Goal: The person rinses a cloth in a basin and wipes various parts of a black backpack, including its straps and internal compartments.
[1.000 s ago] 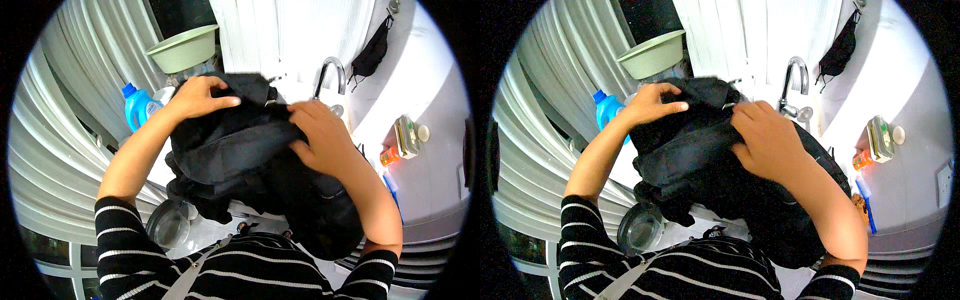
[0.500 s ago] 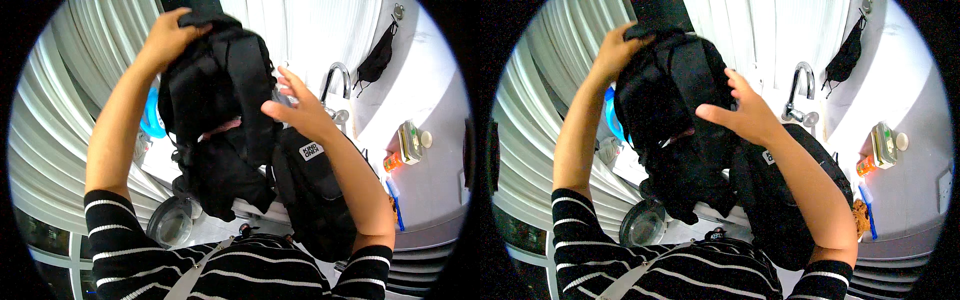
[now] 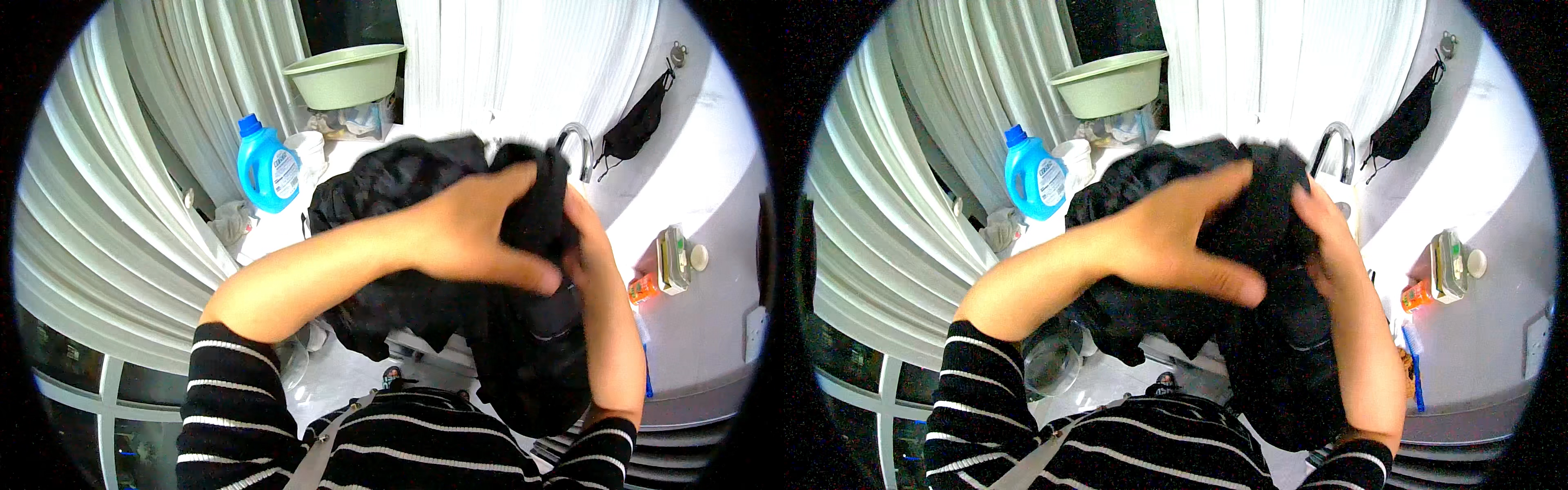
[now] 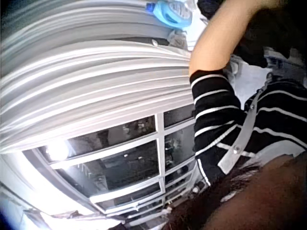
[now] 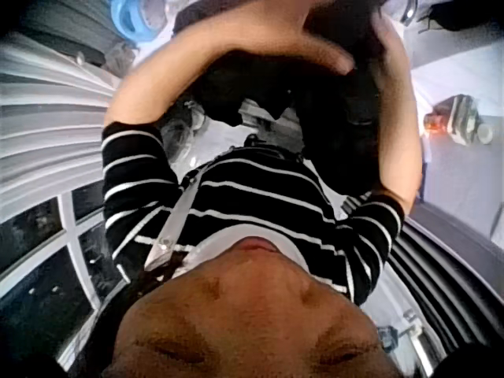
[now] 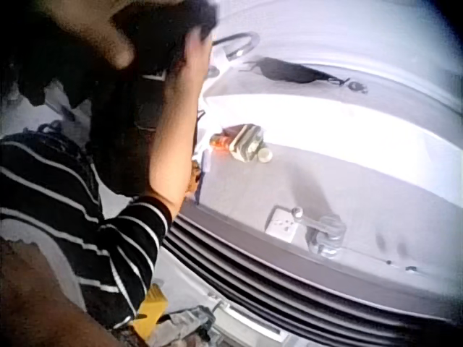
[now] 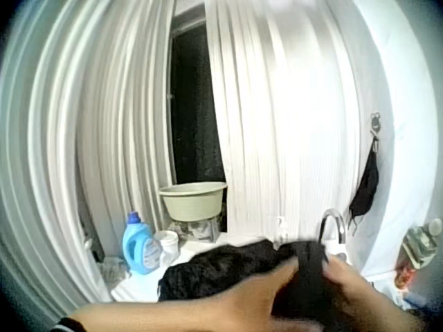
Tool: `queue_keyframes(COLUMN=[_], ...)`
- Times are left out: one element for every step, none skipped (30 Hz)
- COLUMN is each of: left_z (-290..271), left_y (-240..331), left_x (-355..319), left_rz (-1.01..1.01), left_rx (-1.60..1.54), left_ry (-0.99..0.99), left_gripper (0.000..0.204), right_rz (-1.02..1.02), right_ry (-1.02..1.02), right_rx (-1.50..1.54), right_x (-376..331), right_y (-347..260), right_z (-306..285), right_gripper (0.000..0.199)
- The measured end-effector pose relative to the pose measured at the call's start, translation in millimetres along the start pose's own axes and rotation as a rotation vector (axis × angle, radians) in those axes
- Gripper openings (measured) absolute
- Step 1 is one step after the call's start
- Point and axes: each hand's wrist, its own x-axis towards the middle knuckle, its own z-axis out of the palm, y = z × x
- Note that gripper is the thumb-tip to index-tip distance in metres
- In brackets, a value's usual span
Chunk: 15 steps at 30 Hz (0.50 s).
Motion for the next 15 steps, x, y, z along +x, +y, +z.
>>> queue_keyframes(left_z=[1.3,-1.8,-13.7,-23.1,-30.8,-40.2,-46.0,-41.4,-30.0,-18.0,-6.2,2.1,11.2,14.8,12.7], left_y=[-2.5,-15.4,-24.4,-35.4,-61.0,-75.5,-89.3,-110.2,-131.3,-145.0,-142.0,-139.0,-135.7,-133.4,-134.9], left_x=[-11.3,-22.1,-31.8,-43.1,-54.9,-63.7,-74.6,-88.3,-107.6,-121.0,-120.6,-117.9,-116.1,-114.7,-113.5], left_rz=[0.023,0.027,-0.019,-0.201,-0.193,-0.224,-0.315,-0.530,-0.550,-0.556,-0.611,-0.609,-0.608,-0.610,-0.582], left_rx=[-0.007,0.022,-0.038,-0.062,0.037,0.248,0.433,0.244,0.464,0.673,0.688,0.740,0.739,0.743,0.774], left_ry=[-0.074,-0.168,-0.187,-0.051,0.167,0.305,0.305,0.229,0.117,-0.004,-0.052,-0.098,-0.094,-0.084,-0.010], left_gripper=[0.055,0.052,0.040,0.033,0.035,0.049,0.071,0.094,0.100,0.107,0.112,0.110,0.106,0.102,0.101], right_rz=[-0.001,0.079,0.156,0.250,0.343,0.347,0.345,0.349,0.312,0.275,0.243,0.216,0.189,0.157,0.146], right_ry=[0.144,0.223,0.304,0.330,0.358,0.443,0.485,0.526,0.527,0.539,0.561,0.531,0.500,0.462,0.443], right_rx=[-0.023,-0.167,-0.310,-0.371,-0.431,-0.417,-0.386,-0.353,-0.292,-0.234,-0.178,-0.195,-0.212,-0.228,-0.247], right_x=[-11.2,-25.4,-43.4,-59.3,-74.3,-87.4,-97.6,-104.3,-100.1,-94.5,-91.2,-88.0,-84.3,-78.2,-73.9], right_y=[9.8,18.3,21.4,25.8,30.2,39.0,49.7,58.2,62.5,65.7,69.3,69.0,69.2,67.5,60.5], right_z=[-21.9,-46.1,-64.5,-74.6,-80.9,-86.9,-100.8,-112.8,-108.8,-101.4,-99.0,-100.8,-103.3,-104.2,-98.4], right_gripper=[0.060,0.060,0.060,0.059,0.058,0.052,0.052,0.051,0.051,0.051,0.051,0.049,0.049,0.048,0.049])
